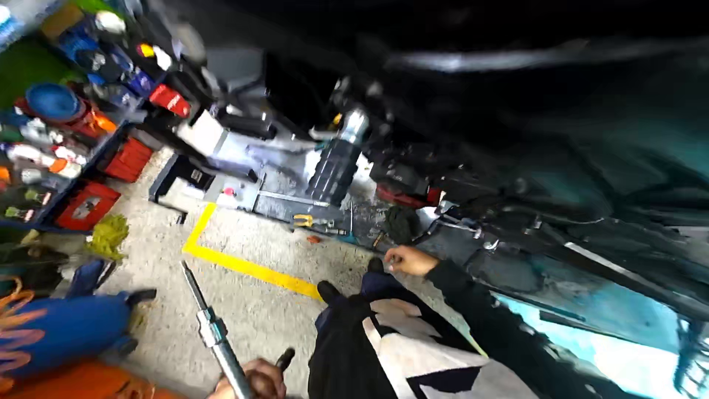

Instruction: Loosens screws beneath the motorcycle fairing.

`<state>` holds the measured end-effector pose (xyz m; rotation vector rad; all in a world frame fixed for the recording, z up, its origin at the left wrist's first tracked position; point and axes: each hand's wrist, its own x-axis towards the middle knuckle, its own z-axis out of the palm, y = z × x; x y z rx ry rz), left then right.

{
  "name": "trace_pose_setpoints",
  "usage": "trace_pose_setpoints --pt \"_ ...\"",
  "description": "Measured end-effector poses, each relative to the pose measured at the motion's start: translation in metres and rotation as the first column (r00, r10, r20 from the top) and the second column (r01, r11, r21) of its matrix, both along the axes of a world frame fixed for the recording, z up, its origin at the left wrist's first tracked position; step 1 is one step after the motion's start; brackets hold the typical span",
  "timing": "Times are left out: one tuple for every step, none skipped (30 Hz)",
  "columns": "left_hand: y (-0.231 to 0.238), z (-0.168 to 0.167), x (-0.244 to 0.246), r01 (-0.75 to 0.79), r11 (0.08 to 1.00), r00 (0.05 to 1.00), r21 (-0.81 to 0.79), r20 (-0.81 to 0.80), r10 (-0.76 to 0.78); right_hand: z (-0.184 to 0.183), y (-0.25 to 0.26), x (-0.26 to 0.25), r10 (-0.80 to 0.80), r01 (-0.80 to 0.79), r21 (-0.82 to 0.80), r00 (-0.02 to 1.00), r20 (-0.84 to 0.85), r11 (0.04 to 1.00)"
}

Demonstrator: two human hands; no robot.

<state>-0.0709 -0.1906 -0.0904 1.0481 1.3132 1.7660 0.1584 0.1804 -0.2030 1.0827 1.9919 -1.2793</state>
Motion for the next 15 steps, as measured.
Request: trace_pose_setpoints --pt "-0.006 -0.003 0.009 -0.044 0.999 0.999 0.004 0.008 0.044 -0.015 -0.001 -0.005 0.012 -0.012 0.017 1.0 0.009 1.0" --pt "-0.01 -0.006 0.019 -0.098 0.995 0.995 0.012 0.02 0.097 -0.025 0.002 -0.011 0.039 -0.04 0.033 0.999 0.033 0.999" --pt "-0.013 -0.008 0.029 -0.156 0.988 0.987 0.014 0.028 0.155 -0.031 0.004 -0.017 0.069 -0.072 0.049 0.996 0.063 0.996" --pt "-0.015 -0.01 0.04 -0.223 0.975 0.974 0.009 0.034 0.223 -0.036 0.005 -0.021 0.108 -0.114 0.059 0.99 0.094 0.992" --pt "-0.017 -0.014 0.053 -0.297 0.955 0.954 0.001 0.045 0.297 -0.041 0.005 -0.026 0.165 -0.174 0.069 0.978 0.126 0.982" --pt "-0.019 -0.018 0.065 -0.368 0.93 0.928 -0.006 0.065 0.368 -0.047 0.004 -0.03 0.229 -0.243 0.07 0.96 0.161 0.968" --pt "-0.021 -0.023 0.078 -0.436 0.9 0.895 -0.015 0.09 0.436 -0.055 0.003 -0.033 0.295 -0.311 0.065 0.938 0.184 0.948" --pt "-0.022 -0.029 0.091 -0.496 0.868 0.86 -0.027 0.119 0.496 -0.066 0.0 -0.034 0.353 -0.37 0.053 0.914 0.2 0.927" --pt "-0.025 -0.034 0.104 -0.541 0.84 0.826 -0.053 0.155 0.542 -0.076 -0.004 -0.034 0.405 -0.421 0.033 0.889 0.213 0.906" --pt "-0.029 -0.038 0.117 -0.574 0.814 0.792 -0.086 0.192 0.579 -0.085 -0.01 -0.033 0.449 -0.462 0.009 0.866 0.222 0.887" --pt "-0.033 -0.045 0.13 -0.601 0.791 0.76 -0.116 0.223 0.61 -0.095 -0.015 -0.031 0.486 -0.497 -0.014 0.843 0.232 0.868" --pt "-0.036 -0.052 0.144 -0.626 0.767 0.73 -0.143 0.24 0.641 -0.105 -0.018 -0.03 0.521 -0.527 -0.047 0.817 0.245 0.848" --pt "-0.039 -0.06 0.158 -0.648 0.741 0.699 -0.174 0.249 0.67 -0.113 -0.023 -0.026 0.553 -0.552 -0.084 0.793 0.257 0.83" --pt "-0.043 -0.068 0.172 -0.668 0.714 0.668 -0.209 0.253 0.7 -0.121 -0.027 -0.02 0.579 -0.57 -0.118 0.771 0.267 0.813" --pt "-0.047 -0.077 0.185 -0.686 0.685 0.636 -0.243 0.255 0.728 -0.128 -0.03 -0.013 0.596 -0.577 -0.154 0.753 0.279 0.802"
